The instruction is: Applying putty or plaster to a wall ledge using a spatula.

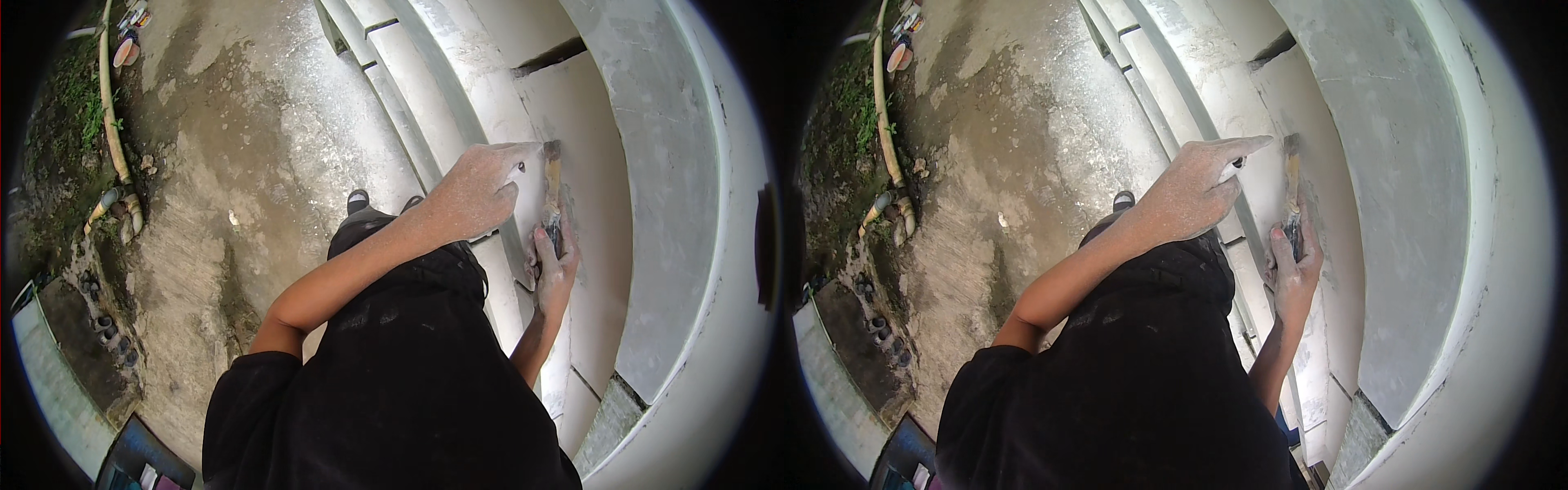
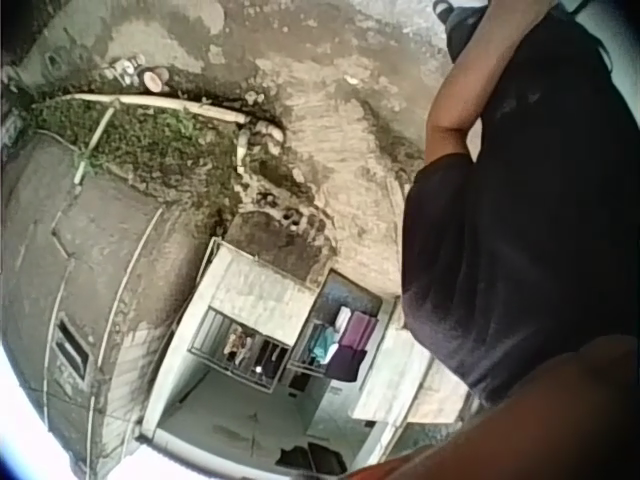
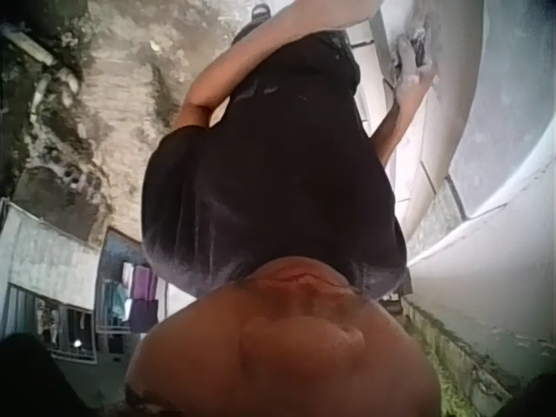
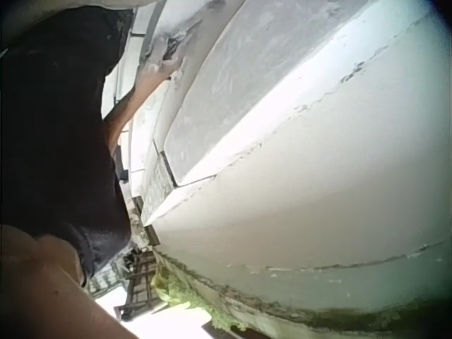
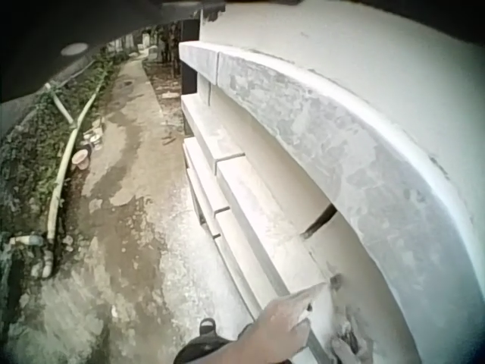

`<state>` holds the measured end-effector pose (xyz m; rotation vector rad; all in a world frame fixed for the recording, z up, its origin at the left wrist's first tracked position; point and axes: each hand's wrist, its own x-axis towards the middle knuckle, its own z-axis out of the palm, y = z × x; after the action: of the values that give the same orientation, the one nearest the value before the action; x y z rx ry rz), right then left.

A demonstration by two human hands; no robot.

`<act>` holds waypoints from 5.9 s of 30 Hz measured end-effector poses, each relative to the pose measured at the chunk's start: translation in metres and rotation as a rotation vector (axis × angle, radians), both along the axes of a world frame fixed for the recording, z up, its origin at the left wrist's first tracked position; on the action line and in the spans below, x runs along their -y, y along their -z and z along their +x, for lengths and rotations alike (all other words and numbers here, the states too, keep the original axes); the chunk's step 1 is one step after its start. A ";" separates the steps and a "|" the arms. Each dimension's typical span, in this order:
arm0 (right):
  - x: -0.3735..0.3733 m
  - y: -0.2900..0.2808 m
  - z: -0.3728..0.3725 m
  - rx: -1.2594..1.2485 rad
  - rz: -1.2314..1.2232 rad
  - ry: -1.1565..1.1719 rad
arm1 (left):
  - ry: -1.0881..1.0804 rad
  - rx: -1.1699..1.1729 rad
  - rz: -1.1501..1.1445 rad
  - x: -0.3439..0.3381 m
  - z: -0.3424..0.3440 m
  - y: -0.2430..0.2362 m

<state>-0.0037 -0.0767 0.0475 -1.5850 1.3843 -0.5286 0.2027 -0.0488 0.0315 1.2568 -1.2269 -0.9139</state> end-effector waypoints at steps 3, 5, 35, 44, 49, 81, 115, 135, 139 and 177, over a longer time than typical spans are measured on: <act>-0.012 -0.006 0.008 0.065 0.027 0.082 | 0.062 0.083 -0.104 0.010 -0.031 0.026; -0.013 -0.004 0.011 0.120 0.090 0.144 | 0.163 0.214 -0.113 0.012 -0.043 0.033; -0.019 0.003 0.006 0.142 0.017 0.090 | 0.123 0.302 -0.137 0.007 -0.051 0.027; -0.031 0.005 -0.031 0.130 0.012 0.189 | 0.202 0.330 -0.174 0.001 -0.095 0.032; -0.036 0.008 -0.023 0.134 0.010 0.247 | 0.420 0.268 0.125 0.009 -0.072 0.002; -0.038 -0.003 -0.028 0.163 -0.058 0.214 | 0.180 0.207 -0.114 0.001 -0.112 0.017; -0.035 0.002 -0.022 0.172 0.038 0.259 | 0.155 0.129 -0.177 -0.002 -0.100 0.029; -0.025 0.007 -0.016 0.018 -0.076 0.215 | 0.198 0.078 -0.061 0.000 -0.106 0.029; -0.033 0.001 -0.014 0.064 -0.030 0.227 | 0.123 0.093 -0.111 -0.003 -0.102 0.029; -0.029 0.000 -0.020 0.187 0.018 0.214 | 0.218 0.047 -0.052 0.002 -0.089 0.018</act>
<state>-0.0238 -0.0479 0.0473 -1.3437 1.4176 -0.7701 0.1133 -0.0503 0.0136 1.1234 -1.4366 -1.0068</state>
